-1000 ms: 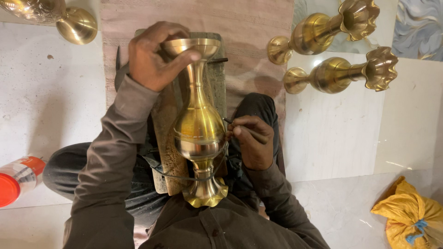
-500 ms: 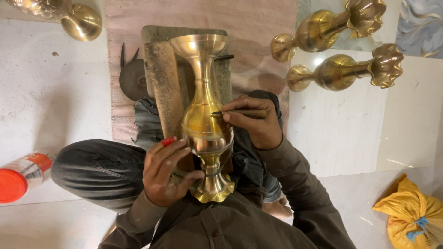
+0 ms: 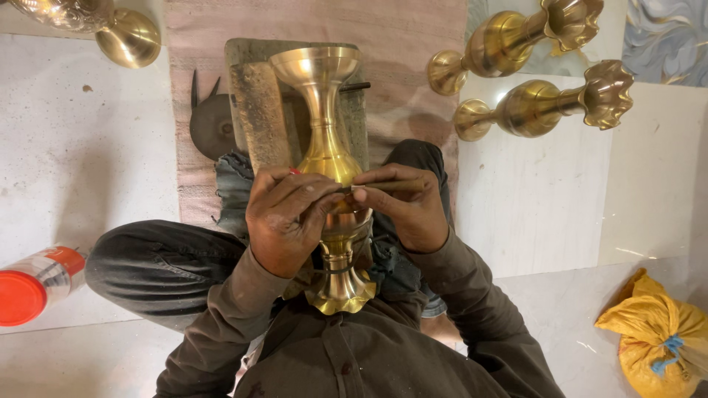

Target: The person sits on the floor with a brass vase clamped to a wooden support on their lap and decorates its surface by hand, holding a small chisel against the metal and striking it with a wooden mallet to cut a floral pattern. They reposition the vase and chisel repeatedly, then rotate the vase to work other areas.

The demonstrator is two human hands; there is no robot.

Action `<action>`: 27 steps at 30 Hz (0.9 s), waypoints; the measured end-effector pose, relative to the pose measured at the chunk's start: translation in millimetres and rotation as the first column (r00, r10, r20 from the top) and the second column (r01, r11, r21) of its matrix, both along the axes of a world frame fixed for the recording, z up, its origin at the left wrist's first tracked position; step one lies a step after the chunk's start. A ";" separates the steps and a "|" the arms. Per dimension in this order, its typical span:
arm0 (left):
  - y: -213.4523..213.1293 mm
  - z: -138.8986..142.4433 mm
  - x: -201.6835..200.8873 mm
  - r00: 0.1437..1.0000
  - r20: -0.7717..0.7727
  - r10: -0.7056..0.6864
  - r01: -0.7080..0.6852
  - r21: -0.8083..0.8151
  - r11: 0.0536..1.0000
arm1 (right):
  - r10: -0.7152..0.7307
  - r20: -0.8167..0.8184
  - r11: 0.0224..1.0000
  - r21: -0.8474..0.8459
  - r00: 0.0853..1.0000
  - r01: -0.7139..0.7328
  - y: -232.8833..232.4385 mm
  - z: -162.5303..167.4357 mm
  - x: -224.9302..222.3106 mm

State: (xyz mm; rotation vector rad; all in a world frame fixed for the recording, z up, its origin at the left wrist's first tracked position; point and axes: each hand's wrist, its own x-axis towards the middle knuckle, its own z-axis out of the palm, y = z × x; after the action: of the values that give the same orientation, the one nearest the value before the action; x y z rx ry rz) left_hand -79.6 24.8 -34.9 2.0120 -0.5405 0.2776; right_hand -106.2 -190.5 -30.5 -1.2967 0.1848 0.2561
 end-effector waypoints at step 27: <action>-3.4 -57.3 -106.9 0.870 0.268 -0.413 0.393 0.129 0.911 | 0.081 0.150 0.969 -0.243 0.985 -0.043 9.0 13.1 35.3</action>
State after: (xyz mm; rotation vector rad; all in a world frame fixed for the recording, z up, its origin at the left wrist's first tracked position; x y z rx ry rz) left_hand -186.6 21.4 -92.2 1.8786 -1.1553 0.3001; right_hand -71.0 -181.5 -17.5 -1.5573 0.0394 0.1866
